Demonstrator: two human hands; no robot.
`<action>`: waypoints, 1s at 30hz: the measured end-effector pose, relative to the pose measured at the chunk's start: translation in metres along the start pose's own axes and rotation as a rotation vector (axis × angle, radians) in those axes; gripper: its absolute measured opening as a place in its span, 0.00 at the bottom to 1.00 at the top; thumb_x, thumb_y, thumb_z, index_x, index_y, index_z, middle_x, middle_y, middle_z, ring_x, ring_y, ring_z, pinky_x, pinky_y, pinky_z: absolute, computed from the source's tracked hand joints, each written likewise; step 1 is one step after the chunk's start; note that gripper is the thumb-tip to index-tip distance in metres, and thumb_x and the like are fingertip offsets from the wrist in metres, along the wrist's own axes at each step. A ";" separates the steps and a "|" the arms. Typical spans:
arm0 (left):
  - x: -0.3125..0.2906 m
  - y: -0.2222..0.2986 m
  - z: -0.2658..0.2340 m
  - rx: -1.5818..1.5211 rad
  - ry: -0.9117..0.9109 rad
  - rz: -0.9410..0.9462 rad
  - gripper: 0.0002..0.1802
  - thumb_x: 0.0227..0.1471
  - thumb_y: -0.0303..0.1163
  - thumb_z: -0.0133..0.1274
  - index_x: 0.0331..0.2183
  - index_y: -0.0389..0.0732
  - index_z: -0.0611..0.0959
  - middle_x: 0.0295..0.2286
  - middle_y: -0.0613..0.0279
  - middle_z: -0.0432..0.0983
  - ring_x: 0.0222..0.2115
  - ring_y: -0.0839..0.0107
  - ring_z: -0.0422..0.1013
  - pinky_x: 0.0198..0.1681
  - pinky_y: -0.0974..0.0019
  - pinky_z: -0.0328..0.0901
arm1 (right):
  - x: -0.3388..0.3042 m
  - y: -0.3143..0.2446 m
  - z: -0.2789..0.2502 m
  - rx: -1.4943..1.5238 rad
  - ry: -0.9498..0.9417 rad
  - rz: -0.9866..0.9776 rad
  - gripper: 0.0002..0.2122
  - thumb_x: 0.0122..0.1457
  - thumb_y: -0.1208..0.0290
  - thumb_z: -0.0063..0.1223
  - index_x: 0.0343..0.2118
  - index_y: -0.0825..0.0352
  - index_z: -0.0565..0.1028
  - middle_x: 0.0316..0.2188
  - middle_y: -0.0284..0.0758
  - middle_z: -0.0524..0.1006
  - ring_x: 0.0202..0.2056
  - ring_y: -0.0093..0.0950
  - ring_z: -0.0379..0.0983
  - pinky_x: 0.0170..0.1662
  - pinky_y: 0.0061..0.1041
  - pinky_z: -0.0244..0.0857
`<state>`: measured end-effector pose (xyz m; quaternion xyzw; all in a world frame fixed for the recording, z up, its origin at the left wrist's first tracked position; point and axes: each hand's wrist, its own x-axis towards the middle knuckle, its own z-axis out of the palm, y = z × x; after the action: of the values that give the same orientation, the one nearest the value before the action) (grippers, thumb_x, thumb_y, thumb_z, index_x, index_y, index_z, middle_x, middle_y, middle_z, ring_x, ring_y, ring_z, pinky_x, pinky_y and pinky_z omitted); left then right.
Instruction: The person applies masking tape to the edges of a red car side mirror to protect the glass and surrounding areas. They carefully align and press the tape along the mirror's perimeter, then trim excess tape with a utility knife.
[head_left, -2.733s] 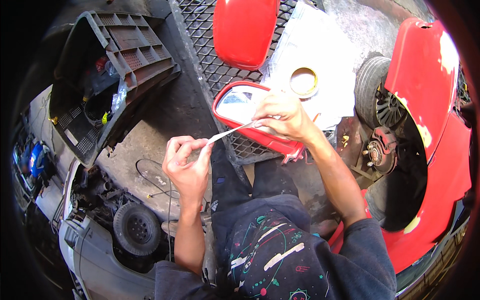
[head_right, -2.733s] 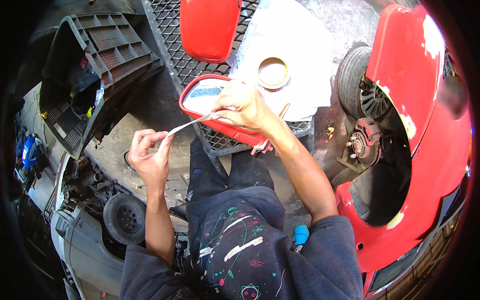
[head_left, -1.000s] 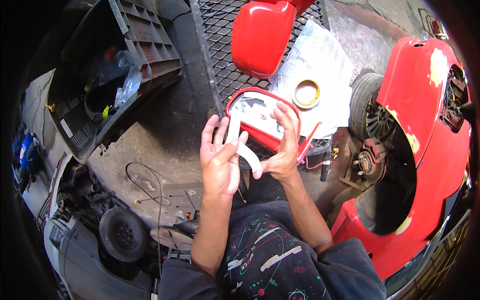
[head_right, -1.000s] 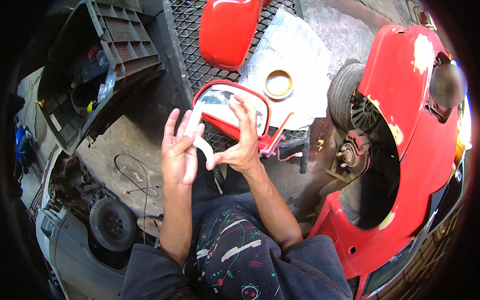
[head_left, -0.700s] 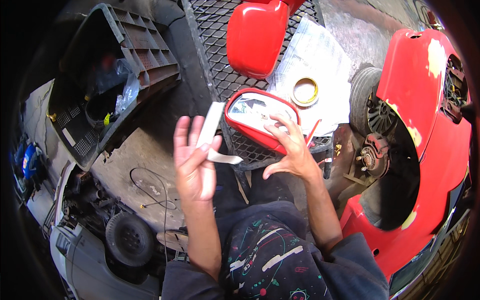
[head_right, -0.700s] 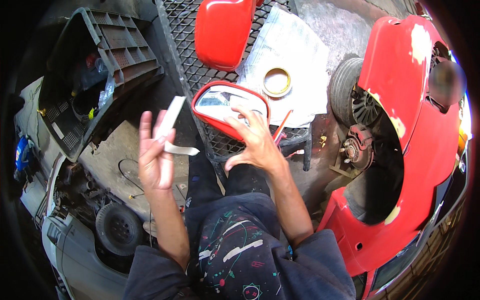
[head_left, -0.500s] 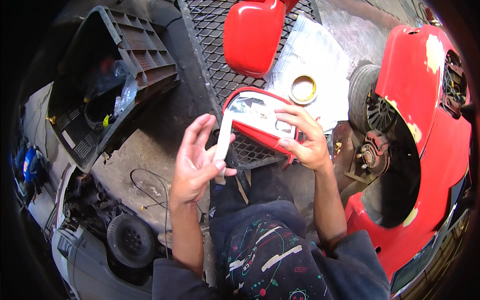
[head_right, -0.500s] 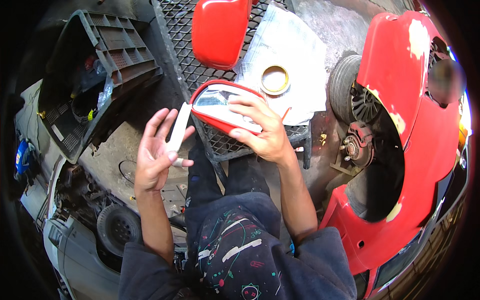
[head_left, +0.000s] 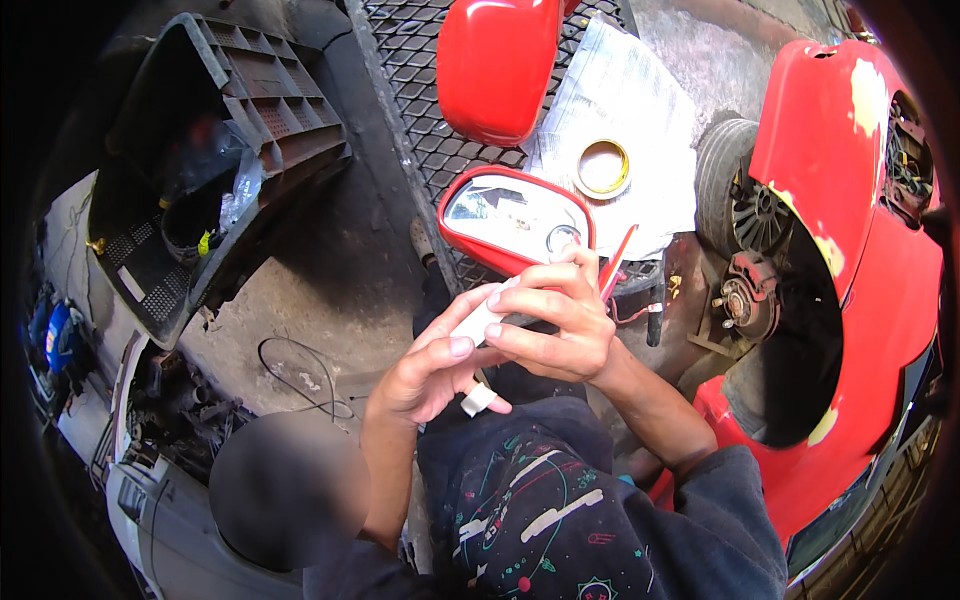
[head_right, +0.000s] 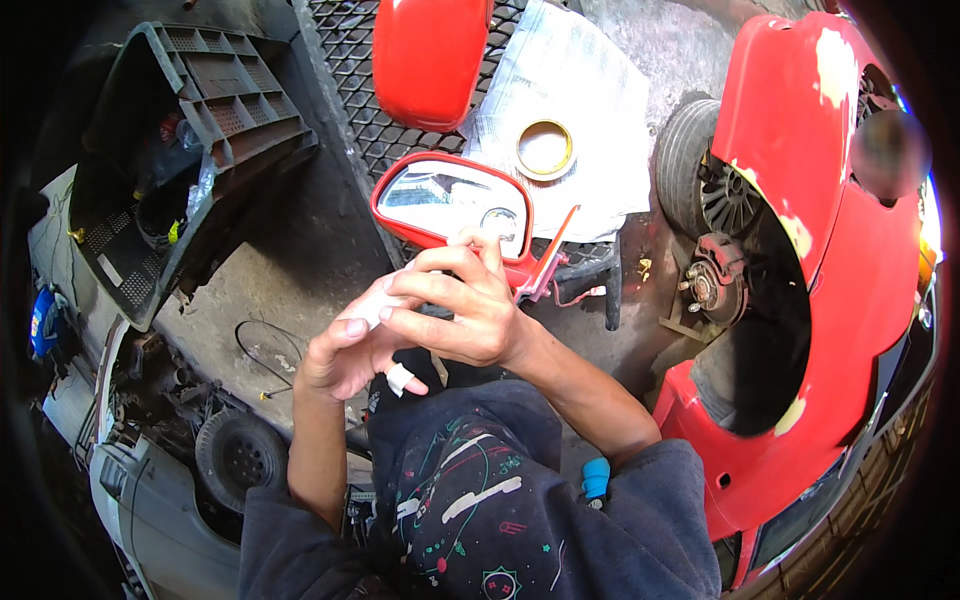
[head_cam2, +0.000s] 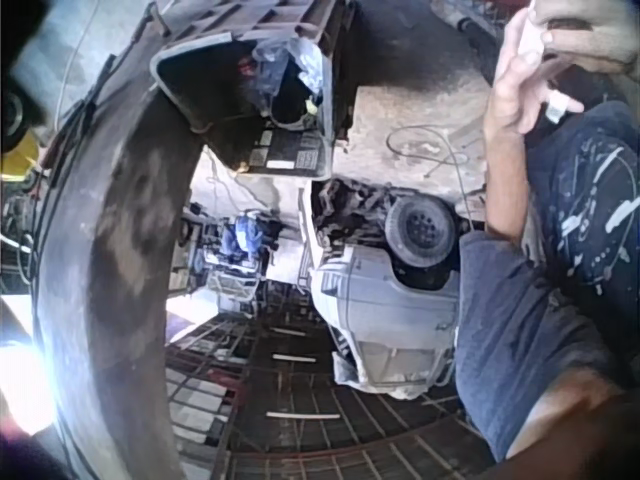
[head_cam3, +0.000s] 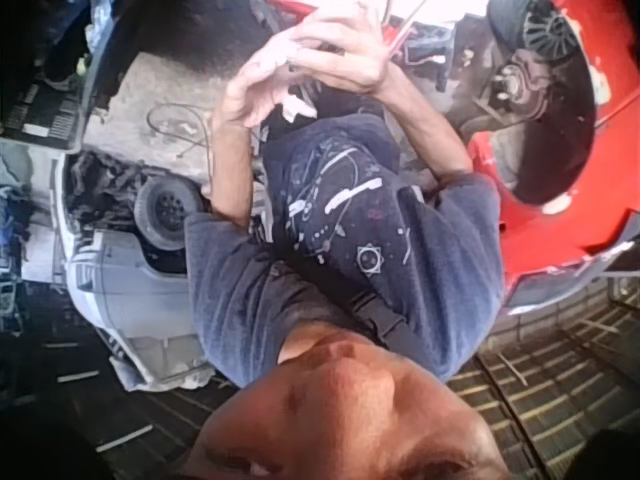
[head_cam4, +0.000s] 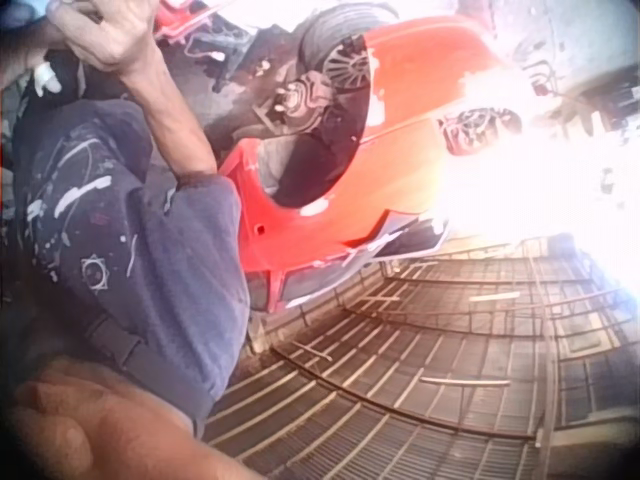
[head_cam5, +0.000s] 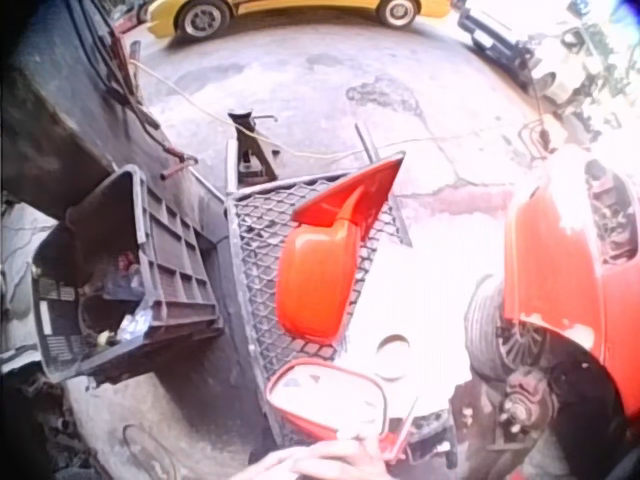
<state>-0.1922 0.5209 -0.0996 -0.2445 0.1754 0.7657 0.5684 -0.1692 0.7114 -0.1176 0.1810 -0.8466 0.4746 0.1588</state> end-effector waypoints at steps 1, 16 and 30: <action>0.001 -0.002 -0.001 -0.051 -0.040 -0.016 0.44 0.47 0.40 0.52 0.60 0.38 0.52 0.54 0.46 0.56 0.55 0.51 0.60 0.36 0.50 0.76 | 0.000 0.000 -0.001 -0.025 -0.015 0.012 0.12 0.40 0.63 0.59 0.31 0.57 0.78 0.34 0.27 0.77 0.36 0.27 0.71 0.38 0.34 0.53; 0.021 -0.017 -0.021 1.078 0.894 0.205 0.36 0.46 0.36 0.63 0.54 0.37 0.67 0.49 0.47 0.67 0.36 0.68 0.74 0.25 0.71 0.71 | 0.021 0.132 0.010 -0.037 -0.399 0.021 0.09 0.39 0.71 0.62 0.27 0.51 0.80 0.42 0.27 0.73 0.46 0.30 0.66 0.50 0.37 0.54; 0.074 -0.038 -0.047 0.793 1.035 0.226 0.29 0.53 0.37 0.57 0.52 0.36 0.67 0.43 0.55 0.71 0.34 0.76 0.71 0.25 0.72 0.71 | 0.018 0.159 0.062 0.024 -0.546 -0.055 0.10 0.45 0.72 0.55 0.31 0.50 0.81 0.44 0.29 0.72 0.49 0.29 0.64 0.51 0.37 0.53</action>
<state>-0.1646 0.5643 -0.1801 -0.3332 0.7190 0.4819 0.3740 -0.2641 0.7323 -0.2589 0.3270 -0.8471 0.4138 -0.0650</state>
